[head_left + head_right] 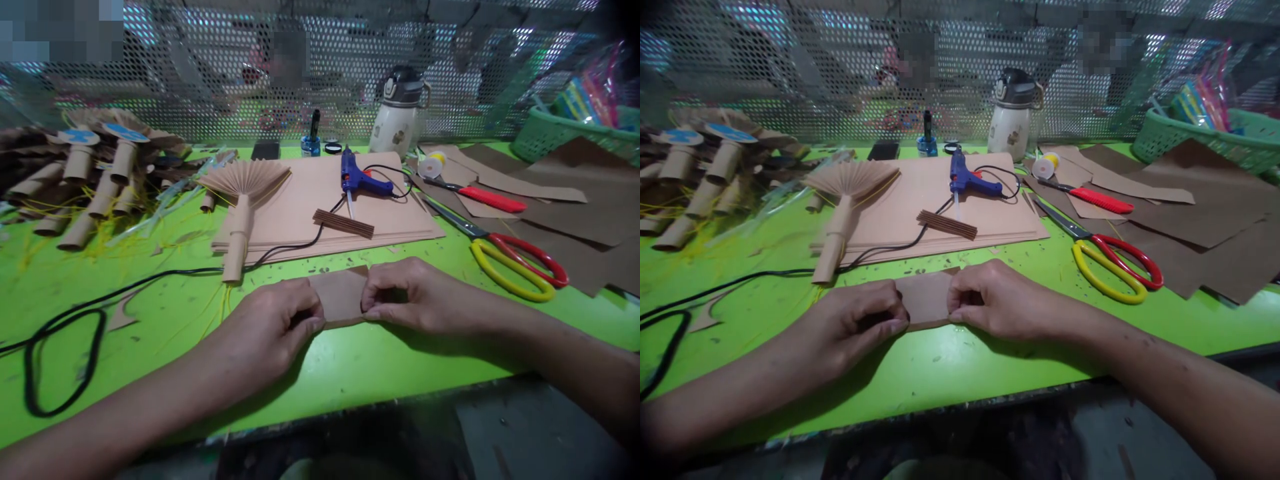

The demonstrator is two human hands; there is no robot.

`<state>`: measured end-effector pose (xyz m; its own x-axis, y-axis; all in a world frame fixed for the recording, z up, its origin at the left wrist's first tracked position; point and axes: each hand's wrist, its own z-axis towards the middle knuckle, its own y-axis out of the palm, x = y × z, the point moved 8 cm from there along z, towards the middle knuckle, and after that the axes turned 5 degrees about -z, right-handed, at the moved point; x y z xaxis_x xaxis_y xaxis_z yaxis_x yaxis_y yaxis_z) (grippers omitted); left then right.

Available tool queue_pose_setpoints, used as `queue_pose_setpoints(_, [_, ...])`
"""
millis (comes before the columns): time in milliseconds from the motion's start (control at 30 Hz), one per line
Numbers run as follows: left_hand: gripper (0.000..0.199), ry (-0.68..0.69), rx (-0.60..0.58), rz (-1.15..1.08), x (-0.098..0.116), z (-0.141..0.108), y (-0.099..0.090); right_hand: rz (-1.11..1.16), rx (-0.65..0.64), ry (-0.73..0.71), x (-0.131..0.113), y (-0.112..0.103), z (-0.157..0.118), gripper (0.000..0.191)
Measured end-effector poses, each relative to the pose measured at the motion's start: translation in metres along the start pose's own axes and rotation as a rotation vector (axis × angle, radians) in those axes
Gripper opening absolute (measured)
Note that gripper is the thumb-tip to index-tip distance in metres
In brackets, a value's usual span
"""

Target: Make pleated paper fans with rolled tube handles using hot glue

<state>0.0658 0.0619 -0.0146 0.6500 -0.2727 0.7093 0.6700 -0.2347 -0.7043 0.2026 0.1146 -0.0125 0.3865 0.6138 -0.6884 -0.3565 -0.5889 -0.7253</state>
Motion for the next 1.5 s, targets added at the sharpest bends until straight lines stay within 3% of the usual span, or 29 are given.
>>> queue_pose_setpoints(167, [0.019,-0.013,-0.051,0.090,0.005,-0.002,0.005,0.002,-0.066,0.021,-0.001,0.004,0.002,0.009])
queue_pose_setpoints(500, [0.023,-0.088,-0.099,0.249,0.008,-0.002,0.005,-0.060,-0.072,0.090,0.005,0.005,0.006,0.009])
queue_pose_setpoints(1000, [0.020,-0.123,-0.094,0.316,0.009,-0.001,0.002,-0.113,-0.127,-0.071,-0.009,-0.002,0.000,0.012])
queue_pose_setpoints(1167, [0.019,-0.155,-0.106,0.287,0.007,-0.001,0.001,-0.096,-0.151,-0.014,-0.006,0.000,0.004,0.010])
queue_pose_setpoints(1367, [0.017,-0.146,-0.105,0.239,0.000,-0.001,0.001,0.016,-0.154,0.184,0.010,0.002,0.004,0.007])
queue_pose_setpoints(1500, [0.018,-0.127,-0.111,0.217,-0.001,0.000,0.001,0.076,-0.146,0.191,0.010,0.001,0.003,0.009])
